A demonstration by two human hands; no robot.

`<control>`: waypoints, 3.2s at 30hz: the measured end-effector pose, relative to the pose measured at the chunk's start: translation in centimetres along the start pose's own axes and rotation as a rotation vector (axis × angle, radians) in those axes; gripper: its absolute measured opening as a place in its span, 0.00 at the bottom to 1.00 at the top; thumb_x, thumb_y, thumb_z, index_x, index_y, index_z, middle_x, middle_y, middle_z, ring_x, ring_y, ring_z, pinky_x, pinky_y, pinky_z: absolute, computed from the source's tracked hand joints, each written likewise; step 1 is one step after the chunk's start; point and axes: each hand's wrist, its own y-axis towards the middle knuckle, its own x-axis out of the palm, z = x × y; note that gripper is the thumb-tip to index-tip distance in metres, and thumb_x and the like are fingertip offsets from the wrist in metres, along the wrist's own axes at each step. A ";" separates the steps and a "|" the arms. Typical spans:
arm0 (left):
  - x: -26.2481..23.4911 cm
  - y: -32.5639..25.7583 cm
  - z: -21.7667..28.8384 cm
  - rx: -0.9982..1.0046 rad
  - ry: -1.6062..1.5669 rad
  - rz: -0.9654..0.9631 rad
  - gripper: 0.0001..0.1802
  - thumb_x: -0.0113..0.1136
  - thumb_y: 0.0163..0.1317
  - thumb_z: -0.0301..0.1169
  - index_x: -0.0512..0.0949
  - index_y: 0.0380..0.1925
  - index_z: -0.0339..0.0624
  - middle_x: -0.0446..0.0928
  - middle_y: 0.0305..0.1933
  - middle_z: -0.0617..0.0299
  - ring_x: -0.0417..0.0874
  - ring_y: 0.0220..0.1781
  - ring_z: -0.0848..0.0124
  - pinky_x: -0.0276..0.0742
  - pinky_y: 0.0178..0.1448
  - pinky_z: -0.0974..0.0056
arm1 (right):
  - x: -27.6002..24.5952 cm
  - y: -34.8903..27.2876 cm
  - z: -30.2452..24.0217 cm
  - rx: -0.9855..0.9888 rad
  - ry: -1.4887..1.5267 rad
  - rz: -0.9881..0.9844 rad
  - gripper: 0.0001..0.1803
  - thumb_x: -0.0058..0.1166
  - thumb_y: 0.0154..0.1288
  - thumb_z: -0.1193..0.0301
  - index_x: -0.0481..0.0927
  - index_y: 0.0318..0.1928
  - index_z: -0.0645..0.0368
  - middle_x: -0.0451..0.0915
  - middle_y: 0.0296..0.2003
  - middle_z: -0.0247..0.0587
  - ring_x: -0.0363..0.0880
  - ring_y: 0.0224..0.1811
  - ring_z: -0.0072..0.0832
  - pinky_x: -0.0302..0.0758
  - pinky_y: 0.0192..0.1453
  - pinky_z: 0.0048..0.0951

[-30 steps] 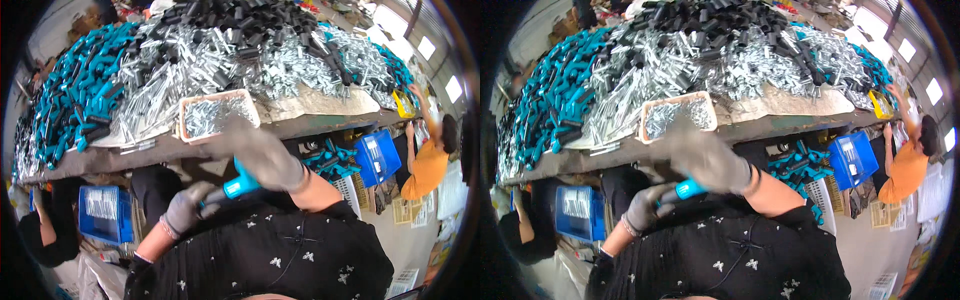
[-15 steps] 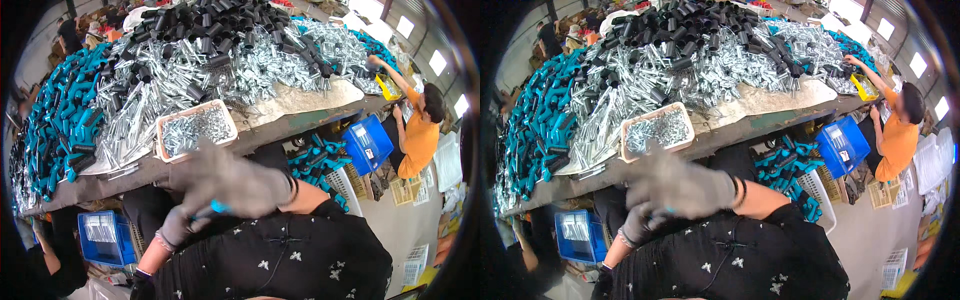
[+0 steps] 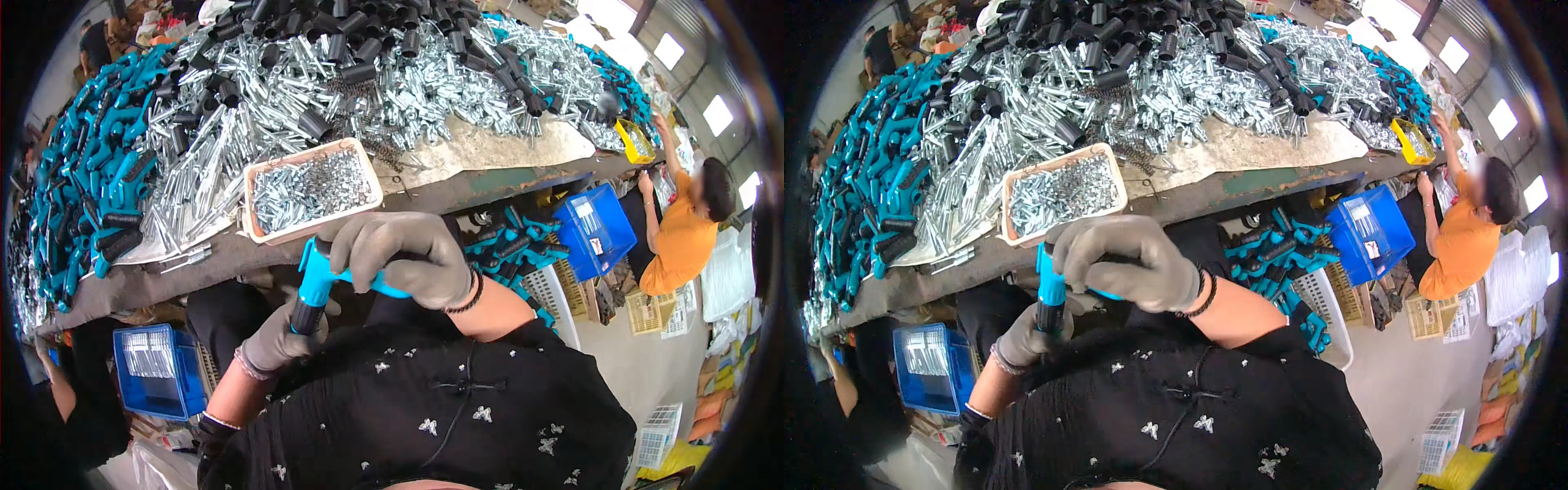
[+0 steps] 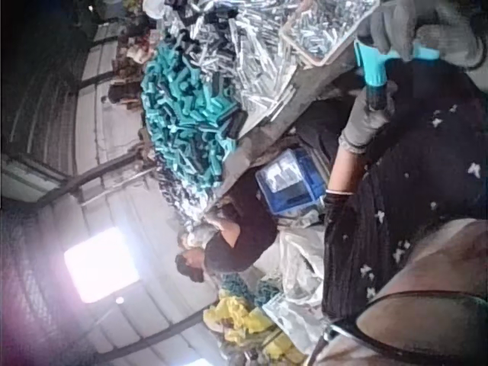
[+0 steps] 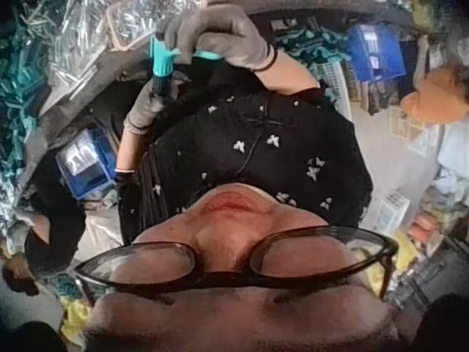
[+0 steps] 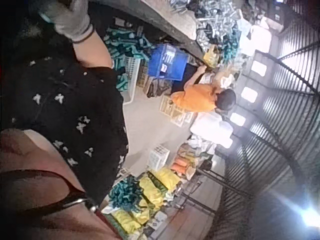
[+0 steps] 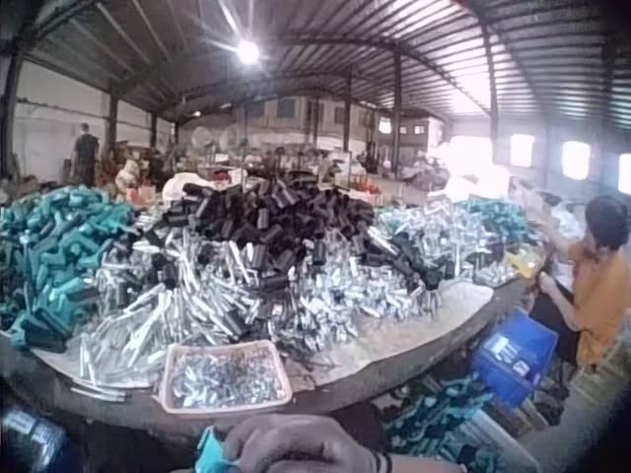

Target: Assembling hardware components by inserting metal rods and screws into blue plastic handles.

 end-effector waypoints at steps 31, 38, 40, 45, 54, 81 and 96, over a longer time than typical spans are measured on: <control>0.8 -4.5 -2.7 0.242 -0.999 0.674 0.30 0.58 0.70 0.53 0.73 0.59 0.42 0.76 0.50 0.67 0.77 0.44 0.75 0.77 0.47 0.71 | -23.9 1.4 4.4 0.278 -0.735 0.828 0.16 0.56 0.68 0.62 0.82 0.48 0.62 0.84 0.40 0.47 0.83 0.47 0.37 0.78 0.49 0.34; 0.7 -2.4 -3.6 0.175 -1.042 0.637 0.25 0.59 0.70 0.51 0.74 0.56 0.44 0.76 0.48 0.65 0.78 0.43 0.73 0.79 0.47 0.69 | -8.2 4.9 9.2 0.438 -0.760 0.593 0.30 0.57 0.65 0.65 0.71 0.64 0.69 0.80 0.49 0.49 0.79 0.55 0.33 0.73 0.62 0.32; 1.0 -1.8 -3.6 0.134 -1.037 0.581 0.23 0.58 0.72 0.50 0.73 0.57 0.46 0.76 0.50 0.64 0.79 0.43 0.73 0.80 0.45 0.69 | -10.4 4.9 12.6 0.293 -1.085 0.419 0.27 0.61 0.64 0.66 0.76 0.61 0.61 0.80 0.53 0.54 0.80 0.54 0.40 0.75 0.59 0.37; 1.2 -2.3 -3.6 0.172 -0.976 0.560 0.23 0.57 0.72 0.49 0.72 0.57 0.45 0.76 0.51 0.64 0.78 0.44 0.73 0.80 0.46 0.69 | -10.8 6.3 11.3 0.463 -1.336 0.298 0.18 0.61 0.64 0.66 0.82 0.54 0.56 0.82 0.50 0.54 0.82 0.52 0.44 0.76 0.57 0.37; 0.3 -3.5 -4.1 0.246 -1.141 0.553 0.26 0.60 0.70 0.51 0.71 0.59 0.47 0.75 0.52 0.65 0.79 0.45 0.76 0.82 0.52 0.69 | -1.5 3.4 2.9 0.579 -0.683 0.267 0.19 0.62 0.61 0.75 0.79 0.53 0.65 0.84 0.44 0.39 0.82 0.44 0.25 0.78 0.51 0.25; 1.9 -3.7 -5.1 0.332 -0.608 0.573 0.28 0.62 0.67 0.47 0.69 0.59 0.45 0.78 0.56 0.47 0.81 0.48 0.63 0.78 0.55 0.55 | 4.8 -6.9 9.2 0.312 -0.555 0.076 0.15 0.64 0.66 0.71 0.79 0.50 0.62 0.79 0.27 0.41 0.80 0.32 0.31 0.76 0.40 0.36; 0.6 -4.1 -3.9 0.335 -0.482 0.589 0.22 0.59 0.68 0.39 0.69 0.56 0.38 0.80 0.49 0.48 0.83 0.42 0.64 0.81 0.51 0.57 | 4.2 -6.8 10.1 0.804 -0.302 0.014 0.14 0.55 0.74 0.66 0.78 0.46 0.66 0.79 0.32 0.37 0.75 0.34 0.19 0.74 0.39 0.26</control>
